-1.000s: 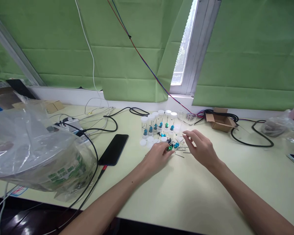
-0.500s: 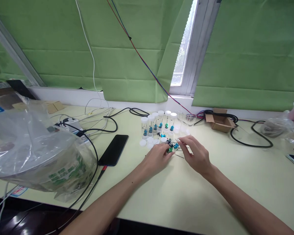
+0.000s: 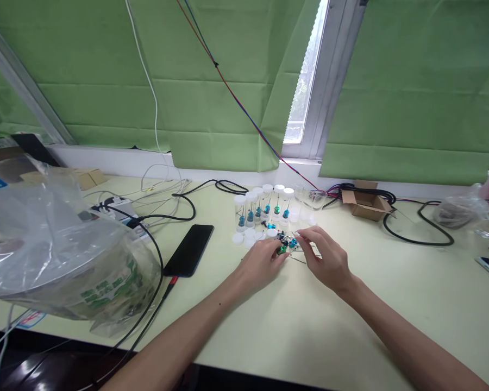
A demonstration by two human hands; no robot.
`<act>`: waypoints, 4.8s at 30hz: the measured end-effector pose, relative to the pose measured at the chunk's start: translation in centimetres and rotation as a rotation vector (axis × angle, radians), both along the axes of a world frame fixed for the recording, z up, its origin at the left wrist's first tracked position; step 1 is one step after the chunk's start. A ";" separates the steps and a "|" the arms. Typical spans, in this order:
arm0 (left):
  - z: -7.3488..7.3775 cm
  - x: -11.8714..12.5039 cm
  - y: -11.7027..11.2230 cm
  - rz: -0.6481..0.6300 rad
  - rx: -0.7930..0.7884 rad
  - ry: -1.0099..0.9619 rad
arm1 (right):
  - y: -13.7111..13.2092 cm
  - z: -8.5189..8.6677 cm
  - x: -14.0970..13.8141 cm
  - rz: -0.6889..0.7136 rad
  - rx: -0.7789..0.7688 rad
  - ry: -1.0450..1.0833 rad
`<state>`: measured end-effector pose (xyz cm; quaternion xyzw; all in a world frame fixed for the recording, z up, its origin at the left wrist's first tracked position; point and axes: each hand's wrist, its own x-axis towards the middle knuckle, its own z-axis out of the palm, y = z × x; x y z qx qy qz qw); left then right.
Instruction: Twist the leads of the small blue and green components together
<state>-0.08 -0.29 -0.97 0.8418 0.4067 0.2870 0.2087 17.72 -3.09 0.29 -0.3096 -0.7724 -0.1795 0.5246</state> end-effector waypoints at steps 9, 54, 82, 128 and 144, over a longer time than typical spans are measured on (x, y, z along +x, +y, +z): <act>0.0 0.0 -0.1 -0.010 0.007 -0.001 | 0.1 -0.1 0.0 0.018 -0.011 0.036; 0.0 0.3 0.0 -0.101 -0.368 -0.311 | 1.4 -2.3 0.4 -0.092 -0.333 0.358; 1.1 0.5 0.1 -0.075 -0.681 -0.605 | 1.5 -2.3 0.4 -0.115 -0.413 0.363; -0.1 0.7 0.4 -0.003 -0.589 -0.632 | 0.6 -1.6 -0.5 -0.432 -0.859 -0.722; -0.7 0.8 0.7 -0.024 -0.602 -0.651 | 0.5 -1.7 -0.5 -0.433 -0.891 -0.672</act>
